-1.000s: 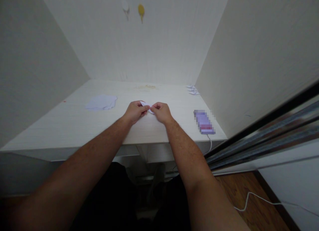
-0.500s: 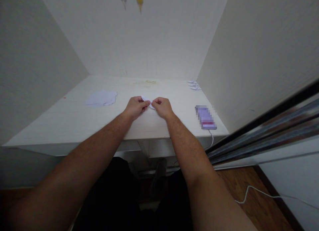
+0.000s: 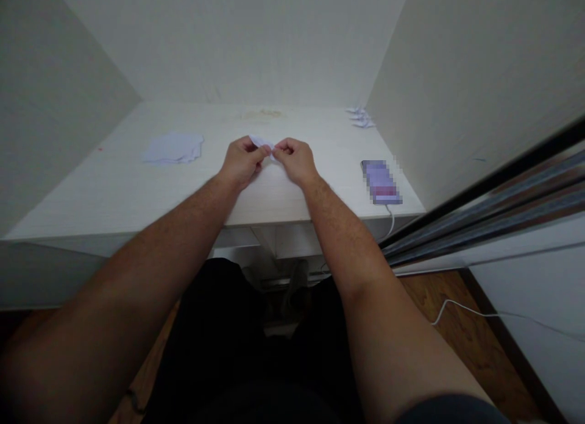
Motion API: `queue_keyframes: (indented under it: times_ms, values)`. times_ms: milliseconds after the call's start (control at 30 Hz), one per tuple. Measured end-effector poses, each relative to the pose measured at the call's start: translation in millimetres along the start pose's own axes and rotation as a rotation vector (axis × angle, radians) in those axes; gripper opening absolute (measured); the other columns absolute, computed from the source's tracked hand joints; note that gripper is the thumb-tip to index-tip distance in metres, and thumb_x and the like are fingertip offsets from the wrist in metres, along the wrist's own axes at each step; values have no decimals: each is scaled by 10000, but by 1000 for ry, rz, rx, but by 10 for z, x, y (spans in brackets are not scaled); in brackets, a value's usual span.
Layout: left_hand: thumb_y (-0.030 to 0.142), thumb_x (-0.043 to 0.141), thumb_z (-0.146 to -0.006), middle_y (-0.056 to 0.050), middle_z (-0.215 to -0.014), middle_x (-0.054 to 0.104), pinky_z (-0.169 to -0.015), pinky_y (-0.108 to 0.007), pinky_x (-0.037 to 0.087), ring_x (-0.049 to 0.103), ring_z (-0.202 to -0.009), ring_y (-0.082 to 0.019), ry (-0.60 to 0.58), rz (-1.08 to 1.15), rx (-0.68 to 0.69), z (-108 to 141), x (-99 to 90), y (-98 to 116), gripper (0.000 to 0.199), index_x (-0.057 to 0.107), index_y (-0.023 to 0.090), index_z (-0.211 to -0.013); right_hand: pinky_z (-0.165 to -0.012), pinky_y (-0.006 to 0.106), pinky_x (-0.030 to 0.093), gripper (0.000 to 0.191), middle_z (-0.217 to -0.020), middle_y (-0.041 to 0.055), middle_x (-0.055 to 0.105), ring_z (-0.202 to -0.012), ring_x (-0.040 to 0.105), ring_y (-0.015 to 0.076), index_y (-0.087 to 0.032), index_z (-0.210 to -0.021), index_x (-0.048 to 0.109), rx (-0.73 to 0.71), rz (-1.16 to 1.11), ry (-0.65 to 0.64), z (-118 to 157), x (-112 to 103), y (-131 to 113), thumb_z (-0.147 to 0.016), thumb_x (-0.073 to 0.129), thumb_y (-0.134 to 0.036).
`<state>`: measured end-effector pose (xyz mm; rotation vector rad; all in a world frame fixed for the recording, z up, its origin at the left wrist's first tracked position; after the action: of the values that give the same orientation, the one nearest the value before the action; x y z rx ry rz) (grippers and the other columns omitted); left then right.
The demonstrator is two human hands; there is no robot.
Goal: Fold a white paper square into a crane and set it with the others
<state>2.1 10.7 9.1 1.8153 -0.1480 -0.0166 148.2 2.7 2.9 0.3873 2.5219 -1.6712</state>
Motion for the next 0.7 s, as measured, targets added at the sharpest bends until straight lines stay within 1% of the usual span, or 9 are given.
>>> queue_keyframes:
  times_ms: [67,167,300,367,433,500,567,633,700]
  values:
    - [211,758,-734,30,-575,502,-492,-195,344,497,-547,-78,-1,3,-18,10,-6,18,169,594,172,-744,-572,230,393,159,-622,-34,538,-621,499,93,-179,-755,614,18,3,18,3,2,-1,-786,691,-313]
    - [328,730,-791,-3,-616,554,-502,-197,364,545,-563,-94,-22,34,-109,19,-30,61,204,620,157,-778,-570,235,419,150,-643,-13,574,-637,540,106,-178,-788,630,79,-26,25,15,-3,-25,-804,677,-319]
    - [495,630,-845,-60,-690,635,-514,-223,410,614,-605,-139,-28,106,-192,10,-61,95,379,665,120,-805,-580,243,458,127,-715,15,630,-672,598,119,-167,-858,660,152,-91,21,31,-19,-80,-816,647,-286]
    - [420,684,-802,-57,-703,648,-511,-227,410,603,-596,-136,-35,93,-167,7,-58,80,302,679,118,-816,-568,239,462,141,-734,19,643,-678,617,122,-164,-886,664,171,-120,6,36,-23,-103,-822,633,-287]
    - [268,728,-734,-34,-696,644,-509,-220,399,564,-564,-109,-38,57,-119,10,-46,52,185,688,128,-849,-550,231,457,171,-738,13,649,-678,632,124,-169,-932,660,176,-144,-4,42,-23,-119,-817,637,-294]
    - [150,723,-681,-4,-673,626,-506,-207,383,515,-524,-79,-21,36,-77,17,-39,32,240,691,142,-919,-533,225,449,238,-727,2,650,-673,640,127,-178,-998,643,173,-162,-7,48,-20,-126,-794,661,-299]
    - [102,708,-655,18,-668,615,-504,-197,372,480,-500,-58,11,37,-56,24,-40,29,354,679,154,-1004,-521,224,443,307,-705,-8,647,-653,637,130,-181,-1035,621,175,-170,-2,55,-15,-123,-762,694,-300]
    - [96,703,-645,27,-678,614,-504,-193,374,470,-495,-51,29,47,-54,28,-42,42,411,663,157,-1050,-511,224,434,307,-678,-9,643,-625,625,130,-175,-997,613,188,-164,1,62,-8,-113,-734,717,-293]
    - [102,702,-637,29,-671,610,-502,-195,384,476,-497,-54,26,54,-66,29,-38,56,386,660,151,-1017,-502,224,422,235,-652,-3,639,-591,604,123,-170,-901,612,199,-146,-10,70,0,-106,-728,718,-289]
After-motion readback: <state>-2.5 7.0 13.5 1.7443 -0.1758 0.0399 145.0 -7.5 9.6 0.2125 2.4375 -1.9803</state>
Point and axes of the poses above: each hand's wrist, its own z-axis away from the middle knuckle, its own x-axis out of the palm, y = z × x, the point moved 2 cm from there along -z, towards the middle knuckle
